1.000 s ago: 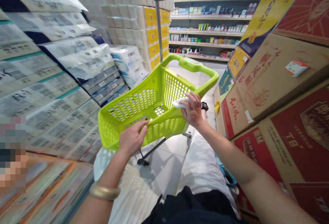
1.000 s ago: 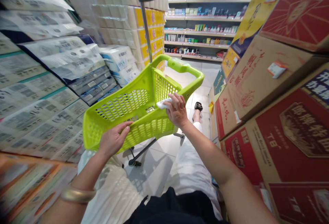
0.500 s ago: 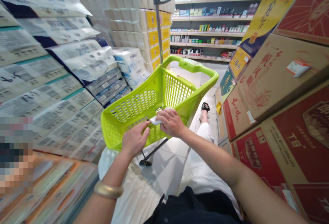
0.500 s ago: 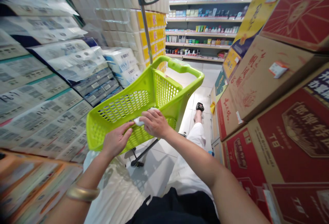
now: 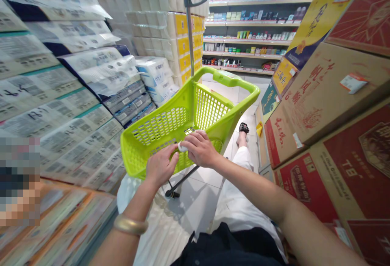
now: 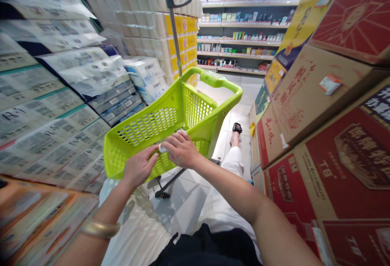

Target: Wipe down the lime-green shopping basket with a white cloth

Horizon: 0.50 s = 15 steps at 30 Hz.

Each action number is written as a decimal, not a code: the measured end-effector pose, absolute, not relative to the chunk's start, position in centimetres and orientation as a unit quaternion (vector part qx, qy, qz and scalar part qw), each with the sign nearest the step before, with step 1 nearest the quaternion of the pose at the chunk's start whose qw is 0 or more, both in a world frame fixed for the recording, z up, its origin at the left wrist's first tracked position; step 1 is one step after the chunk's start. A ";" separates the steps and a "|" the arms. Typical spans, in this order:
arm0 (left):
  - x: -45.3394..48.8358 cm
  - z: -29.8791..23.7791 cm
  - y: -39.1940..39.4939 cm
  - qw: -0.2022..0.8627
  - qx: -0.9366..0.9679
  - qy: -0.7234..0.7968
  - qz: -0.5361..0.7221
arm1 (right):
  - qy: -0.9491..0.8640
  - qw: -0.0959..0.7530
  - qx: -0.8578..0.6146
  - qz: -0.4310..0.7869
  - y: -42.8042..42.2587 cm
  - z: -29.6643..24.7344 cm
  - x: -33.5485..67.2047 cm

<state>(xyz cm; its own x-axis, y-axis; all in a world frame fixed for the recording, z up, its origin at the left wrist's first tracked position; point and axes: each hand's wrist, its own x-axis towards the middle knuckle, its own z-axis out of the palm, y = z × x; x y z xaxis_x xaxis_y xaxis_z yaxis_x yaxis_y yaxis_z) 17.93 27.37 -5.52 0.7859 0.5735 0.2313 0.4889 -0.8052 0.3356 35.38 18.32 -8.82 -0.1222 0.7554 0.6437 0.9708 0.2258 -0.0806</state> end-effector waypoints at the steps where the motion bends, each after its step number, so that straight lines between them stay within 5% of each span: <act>1: 17.9 -5.5 27.4 0.130 0.936 0.285 0.159 | -0.727 0.289 -0.594 -0.187 18.3 -8.8 35.6; 11: 17.9 -5.6 27.2 0.128 0.933 0.300 0.153 | -0.545 0.377 -0.697 -0.276 15.0 -5.6 43.2; 15: 17.9 -5.7 27.2 0.124 0.936 0.290 0.155 | -0.634 0.349 -0.652 -0.227 16.6 -7.1 38.9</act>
